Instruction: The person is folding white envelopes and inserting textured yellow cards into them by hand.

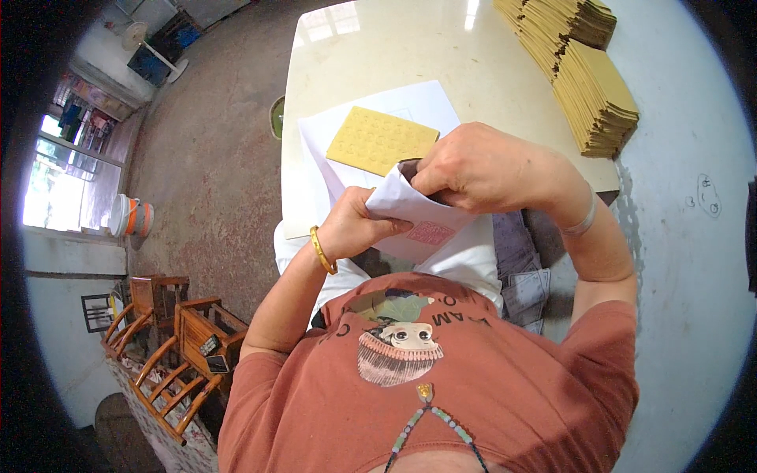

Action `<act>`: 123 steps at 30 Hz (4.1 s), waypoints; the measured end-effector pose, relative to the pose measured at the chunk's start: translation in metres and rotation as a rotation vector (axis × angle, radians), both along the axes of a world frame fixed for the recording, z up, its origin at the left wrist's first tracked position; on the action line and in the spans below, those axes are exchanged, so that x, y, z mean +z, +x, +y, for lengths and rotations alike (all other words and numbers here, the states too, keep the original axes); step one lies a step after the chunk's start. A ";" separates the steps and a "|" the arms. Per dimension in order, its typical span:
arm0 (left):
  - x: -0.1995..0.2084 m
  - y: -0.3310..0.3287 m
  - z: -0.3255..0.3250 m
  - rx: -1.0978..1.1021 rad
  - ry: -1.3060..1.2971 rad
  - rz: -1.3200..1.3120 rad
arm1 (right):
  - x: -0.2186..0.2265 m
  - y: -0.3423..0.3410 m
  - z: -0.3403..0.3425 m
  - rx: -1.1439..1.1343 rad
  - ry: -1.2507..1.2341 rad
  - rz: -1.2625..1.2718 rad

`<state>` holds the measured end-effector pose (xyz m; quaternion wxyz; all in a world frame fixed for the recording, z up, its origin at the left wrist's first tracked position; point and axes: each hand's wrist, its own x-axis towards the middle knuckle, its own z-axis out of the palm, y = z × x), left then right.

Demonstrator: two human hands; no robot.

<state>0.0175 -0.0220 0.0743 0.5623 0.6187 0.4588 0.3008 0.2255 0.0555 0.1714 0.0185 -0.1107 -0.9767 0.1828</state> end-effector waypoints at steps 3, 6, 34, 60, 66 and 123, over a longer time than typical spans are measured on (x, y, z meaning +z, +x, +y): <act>-0.005 -0.002 0.000 0.026 -0.042 -0.074 | 0.012 0.007 0.003 -0.042 -0.197 -0.055; -0.007 -0.007 0.001 0.076 -0.061 -0.063 | 0.005 0.023 0.006 -0.090 -0.338 0.186; -0.002 -0.001 -0.001 0.183 -0.212 -0.299 | -0.049 0.032 -0.004 -0.401 -0.670 0.427; 0.040 -0.018 0.022 0.121 0.367 -0.323 | -0.018 0.054 -0.012 -0.440 -0.173 0.605; 0.019 -0.037 0.052 0.107 0.966 0.055 | -0.064 0.026 0.007 -0.302 0.622 0.665; -0.080 -0.028 0.055 0.303 0.203 0.036 | -0.204 0.044 -0.019 -1.178 -0.756 1.166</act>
